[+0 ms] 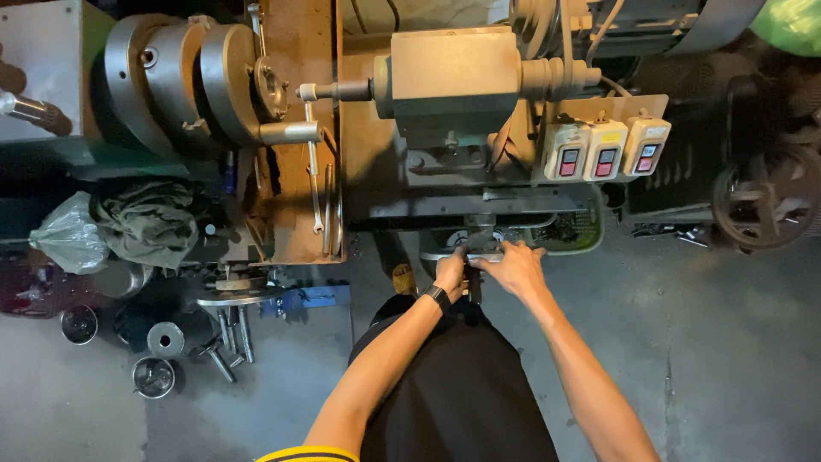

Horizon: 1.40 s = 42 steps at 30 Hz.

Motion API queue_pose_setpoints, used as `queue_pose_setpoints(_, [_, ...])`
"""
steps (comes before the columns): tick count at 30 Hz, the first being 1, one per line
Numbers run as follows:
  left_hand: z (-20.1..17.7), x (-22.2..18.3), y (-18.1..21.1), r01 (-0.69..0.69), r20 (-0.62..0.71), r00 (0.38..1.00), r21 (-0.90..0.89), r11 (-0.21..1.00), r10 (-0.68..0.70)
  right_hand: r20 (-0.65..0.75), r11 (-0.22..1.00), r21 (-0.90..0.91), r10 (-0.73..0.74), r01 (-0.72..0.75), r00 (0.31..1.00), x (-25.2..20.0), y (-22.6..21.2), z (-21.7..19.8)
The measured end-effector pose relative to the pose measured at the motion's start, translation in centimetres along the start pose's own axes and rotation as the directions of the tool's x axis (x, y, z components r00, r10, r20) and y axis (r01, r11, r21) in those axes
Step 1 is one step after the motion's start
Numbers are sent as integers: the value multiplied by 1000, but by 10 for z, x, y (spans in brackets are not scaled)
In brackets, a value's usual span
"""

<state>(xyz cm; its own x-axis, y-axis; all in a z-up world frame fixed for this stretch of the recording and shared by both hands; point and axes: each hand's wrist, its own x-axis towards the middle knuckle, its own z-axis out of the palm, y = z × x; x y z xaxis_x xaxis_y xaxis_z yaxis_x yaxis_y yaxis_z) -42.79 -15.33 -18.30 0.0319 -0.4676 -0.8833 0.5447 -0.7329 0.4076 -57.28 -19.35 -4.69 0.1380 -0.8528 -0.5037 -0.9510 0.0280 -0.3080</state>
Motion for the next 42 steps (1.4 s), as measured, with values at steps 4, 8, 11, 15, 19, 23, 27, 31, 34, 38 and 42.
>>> queue_pose_setpoints(4, [-6,3,0,33,39,999,-31,999,-32,25,998,-54,28,-26,999,-3,-13,-7])
queue_pose_setpoints(8, [-9,3,5,57,93,995,-98,994,-48,15,996,-78,40,-38,999,-3,-19,-5])
queue_pose_setpoints(11, [-10,-2,14,95,98,992,-107,990,-85,-6,992,-115,48,-49,999,-5,-26,-4])
queue_pose_setpoints(15, [-18,10,9,134,127,985,-139,981,-116,16,987,-135,86,-83,996,-8,-31,-2])
queue_pose_setpoints(19, [-27,19,7,143,224,969,-176,974,-102,-18,989,-146,24,-26,1000,-7,-12,16])
queue_pose_setpoints(23, [-34,21,10,188,257,957,-191,963,-136,-54,995,-2,-103,103,993,-7,20,13])
queue_pose_setpoints(27, [-36,13,19,190,233,960,-134,973,-156,-2,985,162,-62,61,998,-2,53,-15])
queue_pose_setpoints(31, [-47,32,10,208,249,957,-234,950,-148,243,894,394,120,-211,963,15,90,-9])
queue_pose_setpoints(34, [-48,32,14,224,254,955,-265,938,-156,252,854,485,72,-190,965,26,106,2])
queue_pose_setpoints(38, [-46,12,29,248,228,952,-189,950,-203,258,844,497,77,-201,963,21,97,0])
queue_pose_setpoints(42, [-54,31,18,226,220,960,-256,940,-171,262,877,411,147,-248,954,15,85,-6])
